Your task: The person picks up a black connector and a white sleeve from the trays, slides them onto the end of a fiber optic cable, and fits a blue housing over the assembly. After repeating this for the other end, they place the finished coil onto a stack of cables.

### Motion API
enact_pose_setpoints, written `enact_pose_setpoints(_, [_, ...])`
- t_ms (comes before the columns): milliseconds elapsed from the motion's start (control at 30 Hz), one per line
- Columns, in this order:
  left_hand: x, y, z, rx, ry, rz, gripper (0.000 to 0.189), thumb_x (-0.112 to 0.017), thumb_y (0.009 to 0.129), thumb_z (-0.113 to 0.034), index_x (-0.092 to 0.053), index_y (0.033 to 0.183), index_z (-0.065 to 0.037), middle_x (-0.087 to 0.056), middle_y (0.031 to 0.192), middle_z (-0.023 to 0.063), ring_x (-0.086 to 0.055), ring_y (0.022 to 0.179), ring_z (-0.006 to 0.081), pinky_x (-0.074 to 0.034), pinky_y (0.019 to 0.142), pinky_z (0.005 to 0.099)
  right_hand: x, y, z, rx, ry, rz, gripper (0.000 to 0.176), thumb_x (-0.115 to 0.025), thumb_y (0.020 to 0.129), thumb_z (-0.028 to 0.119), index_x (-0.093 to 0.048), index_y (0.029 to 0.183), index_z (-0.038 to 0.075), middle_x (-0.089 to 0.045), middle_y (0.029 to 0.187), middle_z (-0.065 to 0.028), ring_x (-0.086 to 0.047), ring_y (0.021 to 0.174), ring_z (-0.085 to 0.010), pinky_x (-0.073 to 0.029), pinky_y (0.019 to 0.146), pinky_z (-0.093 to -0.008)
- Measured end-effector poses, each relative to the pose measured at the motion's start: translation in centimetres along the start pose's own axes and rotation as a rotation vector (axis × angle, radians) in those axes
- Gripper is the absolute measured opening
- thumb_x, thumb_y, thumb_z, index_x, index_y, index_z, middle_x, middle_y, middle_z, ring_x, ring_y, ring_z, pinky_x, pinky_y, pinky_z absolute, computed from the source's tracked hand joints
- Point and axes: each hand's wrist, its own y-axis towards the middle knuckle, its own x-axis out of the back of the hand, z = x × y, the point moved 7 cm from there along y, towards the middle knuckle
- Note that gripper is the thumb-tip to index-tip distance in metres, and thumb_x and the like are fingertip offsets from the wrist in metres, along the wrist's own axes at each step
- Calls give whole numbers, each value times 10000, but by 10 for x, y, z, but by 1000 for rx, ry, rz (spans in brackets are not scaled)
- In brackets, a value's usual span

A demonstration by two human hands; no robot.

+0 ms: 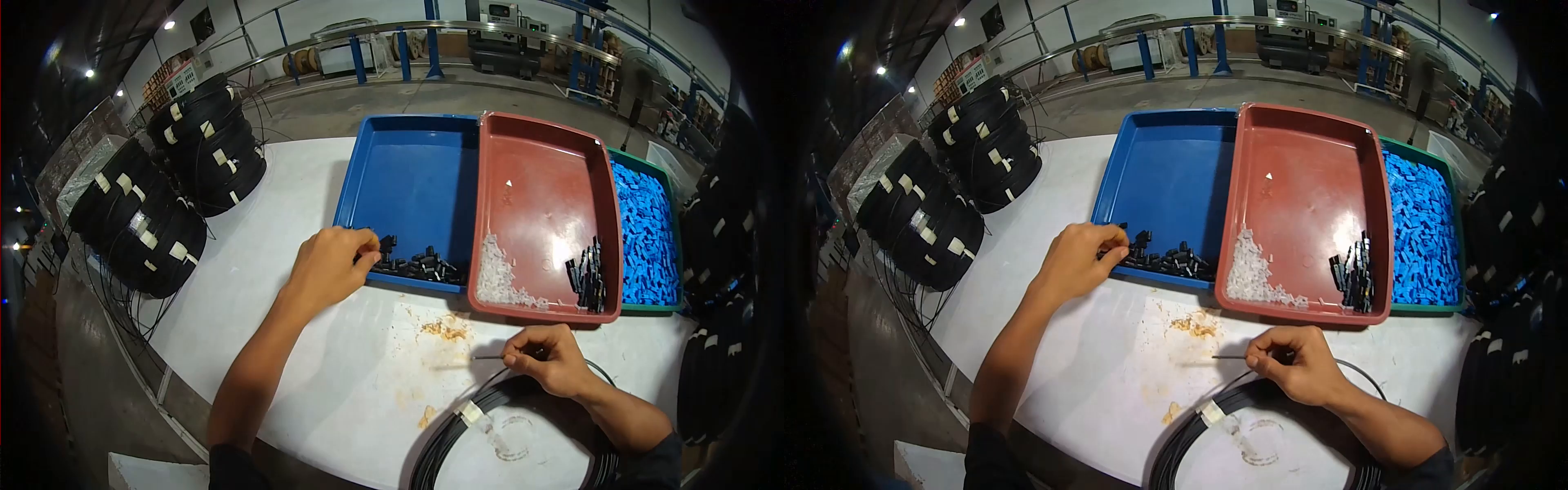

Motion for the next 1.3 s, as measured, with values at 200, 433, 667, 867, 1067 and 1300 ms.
enact_pose_setpoints(200, [-42,44,2,52,153,127,268,-748,871,-136,-731,1108,-12,-757,1007,143,-726,872,262,-562,820,366,-3,0,-2,-23,60,29,57,-738,917,43,-740,895,-10,-664,775,3,-525,672,-30,-400,578,-213])
enact_pose_setpoints(433, [-10,69,12,-27,-214,-57,248,-671,927,-29,-693,1174,-14,-760,1029,159,-739,919,231,-564,849,337,-4,3,3,-38,35,76,56,-740,909,34,-741,912,-22,-669,785,-22,-547,688,-47,-425,599,-228])
enact_pose_setpoints(667, [33,58,33,123,76,79,191,-664,929,-49,-747,1098,-17,-758,919,177,-734,816,221,-558,798,336,-4,3,3,15,25,91,60,-743,905,27,-740,921,-31,-682,803,-44,-577,709,-63,-450,627,-234])
enact_pose_setpoints(867, [21,43,39,164,256,178,161,-704,902,-112,-778,1030,-49,-763,921,127,-720,870,288,-552,823,395,-5,3,4,-22,53,94,53,-741,913,21,-742,923,-31,-684,817,-42,-577,715,-59,-450,629,-227])
enact_pose_setpoints(1067, [-26,47,33,-223,515,228,163,-704,878,-102,-785,1020,-95,-754,1036,80,-655,1014,287,-526,881,409,-5,3,1,-37,55,102,59,-744,916,26,-742,924,-32,-686,824,-43,-581,719,-59,-451,629,-227])
enact_pose_setpoints(1300, [-4,62,21,-299,151,34,256,-668,878,9,-746,1100,-93,-737,1091,91,-654,1063,301,-513,949,425,-4,2,3,-12,22,116,50,-738,917,20,-741,918,-30,-692,832,-54,-585,724,-62,-456,635,-228])
